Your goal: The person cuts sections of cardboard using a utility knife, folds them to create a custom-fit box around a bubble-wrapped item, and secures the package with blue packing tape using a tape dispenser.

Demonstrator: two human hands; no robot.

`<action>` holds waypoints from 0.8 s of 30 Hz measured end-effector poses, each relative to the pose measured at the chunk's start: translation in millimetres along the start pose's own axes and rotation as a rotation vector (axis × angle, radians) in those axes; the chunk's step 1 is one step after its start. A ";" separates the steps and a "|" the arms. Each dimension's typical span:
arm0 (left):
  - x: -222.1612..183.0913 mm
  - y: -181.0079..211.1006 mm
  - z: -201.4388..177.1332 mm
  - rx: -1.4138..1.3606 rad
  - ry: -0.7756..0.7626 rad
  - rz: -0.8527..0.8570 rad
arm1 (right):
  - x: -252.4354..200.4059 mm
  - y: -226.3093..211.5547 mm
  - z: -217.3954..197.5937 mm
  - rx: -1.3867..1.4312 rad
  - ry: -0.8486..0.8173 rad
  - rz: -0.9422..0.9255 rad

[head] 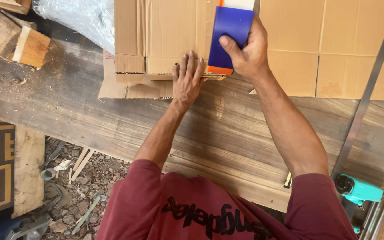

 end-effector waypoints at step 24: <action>-15.7 0.7 -25.5 -0.160 0.232 -0.090 | 22.1 76.7 8.3 0.099 0.201 0.171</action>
Point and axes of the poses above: each hand's wrist, its own x-axis towards the middle knuckle, its own z-axis out of the palm, y = z × x, the point moved 5 cm from there along x, towards the middle knuckle, and after that the axes turned 8 degrees about -y, right-handed, at the moved point
